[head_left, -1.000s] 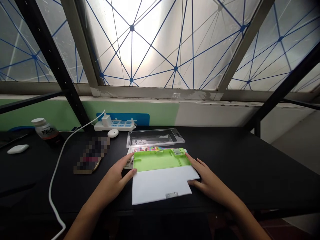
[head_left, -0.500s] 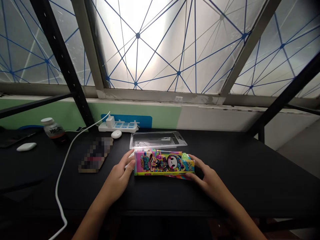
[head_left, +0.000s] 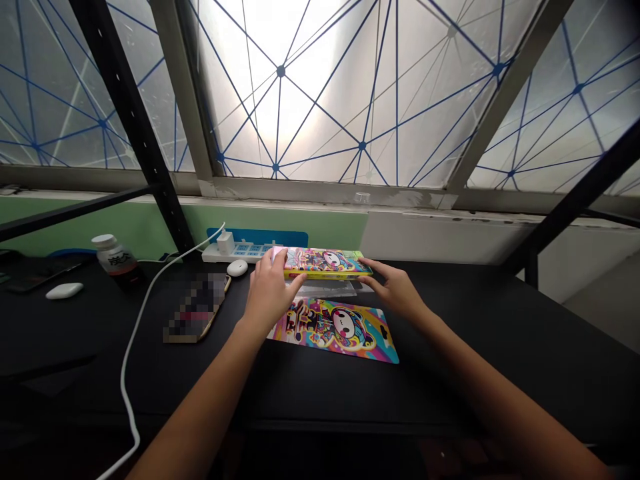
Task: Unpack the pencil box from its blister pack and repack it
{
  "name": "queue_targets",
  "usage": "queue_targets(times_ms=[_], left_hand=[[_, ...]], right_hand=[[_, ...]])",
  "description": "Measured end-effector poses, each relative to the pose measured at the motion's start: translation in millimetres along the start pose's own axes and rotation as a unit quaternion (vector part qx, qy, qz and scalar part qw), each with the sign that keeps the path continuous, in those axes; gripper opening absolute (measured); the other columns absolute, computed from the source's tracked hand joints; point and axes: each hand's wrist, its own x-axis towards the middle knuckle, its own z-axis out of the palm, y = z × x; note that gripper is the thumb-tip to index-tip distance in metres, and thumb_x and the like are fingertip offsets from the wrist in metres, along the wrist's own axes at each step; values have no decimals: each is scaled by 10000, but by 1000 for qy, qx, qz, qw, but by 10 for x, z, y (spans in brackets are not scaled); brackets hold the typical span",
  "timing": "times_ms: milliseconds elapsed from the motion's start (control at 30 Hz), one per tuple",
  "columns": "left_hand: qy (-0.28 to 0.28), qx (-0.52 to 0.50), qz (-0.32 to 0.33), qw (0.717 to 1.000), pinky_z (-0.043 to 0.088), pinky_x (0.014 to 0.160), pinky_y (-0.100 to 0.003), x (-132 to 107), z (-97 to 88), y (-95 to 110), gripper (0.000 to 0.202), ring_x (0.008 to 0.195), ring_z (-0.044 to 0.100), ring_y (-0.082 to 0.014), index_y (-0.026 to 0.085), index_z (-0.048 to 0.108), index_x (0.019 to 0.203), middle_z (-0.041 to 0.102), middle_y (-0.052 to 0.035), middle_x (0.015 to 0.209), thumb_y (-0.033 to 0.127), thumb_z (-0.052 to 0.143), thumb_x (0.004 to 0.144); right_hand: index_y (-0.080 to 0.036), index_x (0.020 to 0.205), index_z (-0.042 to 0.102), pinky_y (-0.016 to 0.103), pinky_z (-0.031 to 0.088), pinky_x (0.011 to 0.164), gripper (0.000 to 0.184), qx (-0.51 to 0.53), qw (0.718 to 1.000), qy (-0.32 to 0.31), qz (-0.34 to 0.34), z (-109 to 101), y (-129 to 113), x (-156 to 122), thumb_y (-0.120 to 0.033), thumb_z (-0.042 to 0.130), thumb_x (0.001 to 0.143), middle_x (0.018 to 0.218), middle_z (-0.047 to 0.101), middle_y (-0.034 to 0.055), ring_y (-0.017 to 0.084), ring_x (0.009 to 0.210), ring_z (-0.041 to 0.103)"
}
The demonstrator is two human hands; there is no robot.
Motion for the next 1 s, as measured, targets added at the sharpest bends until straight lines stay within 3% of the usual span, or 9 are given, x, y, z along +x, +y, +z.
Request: queue_targets(times_ms=[133,333,467,567,633,733,800,1000], left_hand=[[-41,45,-13,998,390,1036,-481,126,196,-169,590,1268,491,-355,196,480,1411,514,-189,1425,542,538,937],[-92,86,-10,992,322,1053,-625,-68,232,-281,502,1319,425,-386,236,635,1238,579,-184,1372,602,435,958],[-101,99,8,990,225,1086,-693,-9,222,-154,613,1430,292,-403,167,625,1245,402,-234,1532,631,323,981],[-109,92,25,989,240,1118,-629,189,307,-20,659,1479,232,-365,155,504,1396,292,-215,1601,606,224,1008],[-126,83,31,988,297,1115,-561,342,416,41,671,1488,230,-354,156,425,1463,273,-199,1615,606,225,1007],[-164,76,35,983,284,1108,-595,522,608,53,704,1483,227,-407,134,431,1463,301,-212,1602,626,259,989],[-188,72,42,979,227,1125,-620,589,709,10,714,1478,235,-418,150,474,1436,349,-201,1583,652,262,974],[-205,66,50,975,168,1139,-631,639,774,-217,697,1472,266,-392,190,460,1456,375,-170,1577,642,232,976]], right_hand=[[-170,1319,637,426,499,1024,443,-2,999,-22,-24,257,181,103,-397,529,954,1308,674,128,296,1200,632],[-192,1245,689,471,445,1078,405,-42,995,-64,-58,413,247,-50,-404,441,1005,1394,603,149,305,1295,555],[-173,1262,654,598,363,1088,439,-65,994,-60,-67,412,115,-87,-470,486,986,1518,447,202,382,1376,436],[-186,1239,639,589,308,1110,397,-64,992,-54,-96,396,-50,-129,-459,500,986,1514,441,190,360,1382,410],[-180,1170,654,519,358,1081,361,-57,989,-61,-123,397,-181,-186,-440,468,1002,1389,551,182,318,1298,486],[-204,1023,677,406,458,952,329,-45,979,-105,-167,445,-371,-294,-449,458,1005,1063,679,109,247,1034,608],[-212,1046,668,378,485,872,326,-45,974,-129,-181,497,-461,-354,-483,497,983,1000,674,87,238,950,613],[-186,1199,604,444,466,851,544,-105,984,-118,-83,597,-493,-408,-643,513,919,1139,625,148,322,1042,569]])
